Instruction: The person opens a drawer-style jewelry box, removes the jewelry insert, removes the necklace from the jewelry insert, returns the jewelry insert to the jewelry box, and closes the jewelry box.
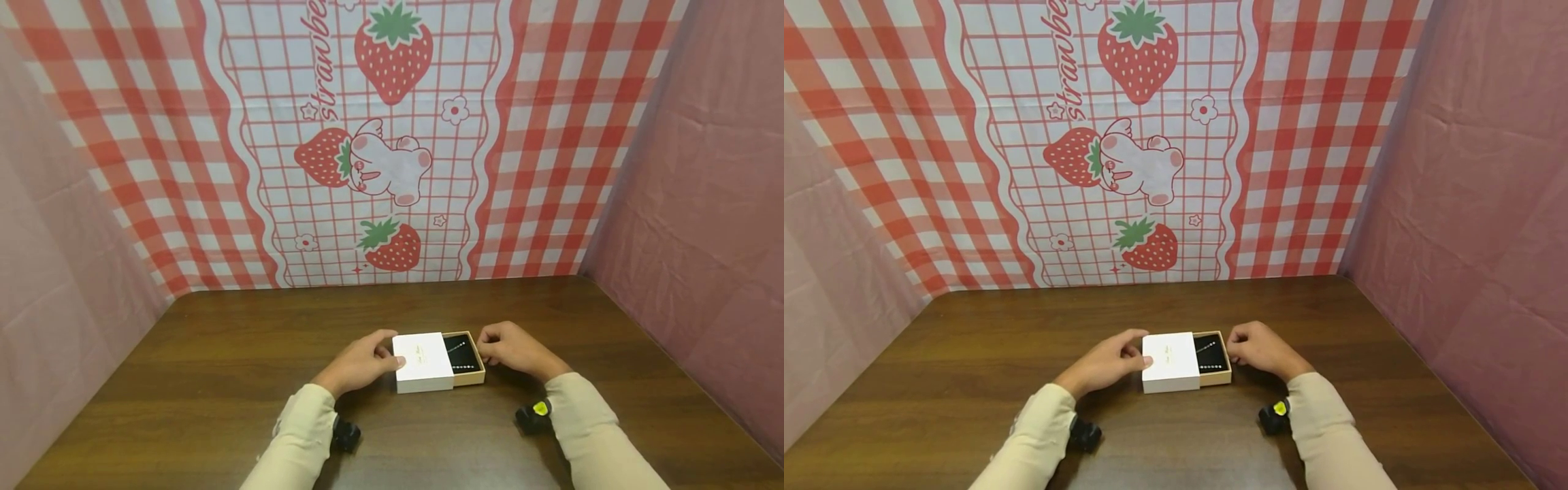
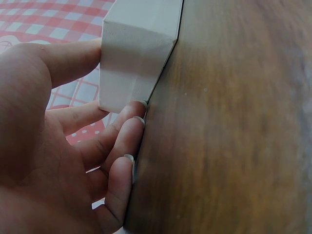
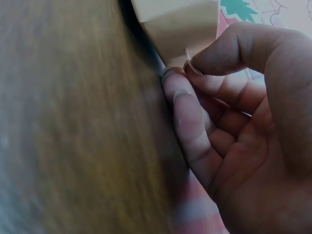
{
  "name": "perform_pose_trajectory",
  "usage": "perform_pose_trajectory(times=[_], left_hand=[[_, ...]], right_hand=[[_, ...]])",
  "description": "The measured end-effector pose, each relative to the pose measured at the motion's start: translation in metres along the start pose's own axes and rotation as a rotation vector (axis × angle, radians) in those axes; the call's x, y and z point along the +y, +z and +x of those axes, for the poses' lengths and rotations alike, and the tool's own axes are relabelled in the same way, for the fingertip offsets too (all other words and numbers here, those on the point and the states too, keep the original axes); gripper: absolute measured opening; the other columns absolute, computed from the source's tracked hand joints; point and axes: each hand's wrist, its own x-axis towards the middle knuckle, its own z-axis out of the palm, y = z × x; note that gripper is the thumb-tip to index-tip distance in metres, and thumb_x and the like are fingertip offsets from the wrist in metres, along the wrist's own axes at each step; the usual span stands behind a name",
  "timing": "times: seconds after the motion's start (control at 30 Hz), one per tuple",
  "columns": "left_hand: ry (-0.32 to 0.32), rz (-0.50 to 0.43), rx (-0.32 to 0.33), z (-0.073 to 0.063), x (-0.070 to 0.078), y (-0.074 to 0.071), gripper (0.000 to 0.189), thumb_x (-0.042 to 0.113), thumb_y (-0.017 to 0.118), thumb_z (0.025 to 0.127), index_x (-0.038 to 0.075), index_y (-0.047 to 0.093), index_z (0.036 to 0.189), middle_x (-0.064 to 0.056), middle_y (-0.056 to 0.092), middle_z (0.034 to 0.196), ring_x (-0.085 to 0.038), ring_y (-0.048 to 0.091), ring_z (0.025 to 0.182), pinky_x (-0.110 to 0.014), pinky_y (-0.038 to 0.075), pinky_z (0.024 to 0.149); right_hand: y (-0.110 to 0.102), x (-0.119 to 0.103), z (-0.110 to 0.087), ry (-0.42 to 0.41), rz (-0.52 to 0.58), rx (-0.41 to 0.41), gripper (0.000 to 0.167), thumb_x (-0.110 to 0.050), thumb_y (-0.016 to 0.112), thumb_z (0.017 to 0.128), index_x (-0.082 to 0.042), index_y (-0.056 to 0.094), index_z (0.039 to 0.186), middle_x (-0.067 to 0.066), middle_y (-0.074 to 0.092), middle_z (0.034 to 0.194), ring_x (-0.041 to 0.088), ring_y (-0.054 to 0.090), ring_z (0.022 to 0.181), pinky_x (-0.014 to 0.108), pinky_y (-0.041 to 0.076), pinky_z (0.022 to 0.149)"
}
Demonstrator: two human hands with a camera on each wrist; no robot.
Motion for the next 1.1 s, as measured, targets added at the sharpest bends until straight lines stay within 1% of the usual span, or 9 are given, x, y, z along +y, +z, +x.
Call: perform_pose_trajectory(times=[0.5, 0.83, 1.1], left_hand=[[0.005, 0.002, 0.004, -0.0007, 0.0004, 0.0003, 0.064, 0.043, 0.067, 0.093, 0.013, 0.05, 0.147, -0.001, 0.064, 0.105, -0.017, 0.059, 0.095, -0.044, 0.049, 0.084], [0.007, 0.007, 0.002, 0.0, -0.0009, 0.0011, 0.064, 0.044, 0.067, 0.093, 0.013, 0.05, 0.147, 0.0, 0.064, 0.105, -0.017, 0.059, 0.095, -0.044, 0.049, 0.084], [0.002, 0.009, -0.001, 0.0005, -0.001, 0.0011, 0.065, 0.045, 0.067, 0.094, 0.014, 0.049, 0.148, 0.0, 0.064, 0.105, -0.017, 0.059, 0.095, -0.045, 0.049, 0.084]], right_hand=[[-0.0028, 0.0017, -0.0015, 0.032, 0.023, -0.011, 0.005, -0.006, 0.064, 0.086, -0.004, 0.068, 0.084, 0.005, 0.063, 0.081, 0.02, 0.06, 0.074, 0.034, 0.056, 0.068], [-0.0025, 0.0027, -0.0016, 0.049, 0.025, -0.005, 0.005, -0.006, 0.064, 0.086, -0.004, 0.068, 0.084, 0.005, 0.063, 0.081, 0.02, 0.06, 0.074, 0.035, 0.056, 0.069], [-0.0019, 0.0035, -0.001, 0.039, 0.003, 0.005, 0.005, -0.007, 0.064, 0.085, -0.005, 0.066, 0.081, 0.004, 0.063, 0.079, 0.019, 0.06, 0.073, 0.033, 0.055, 0.066]])
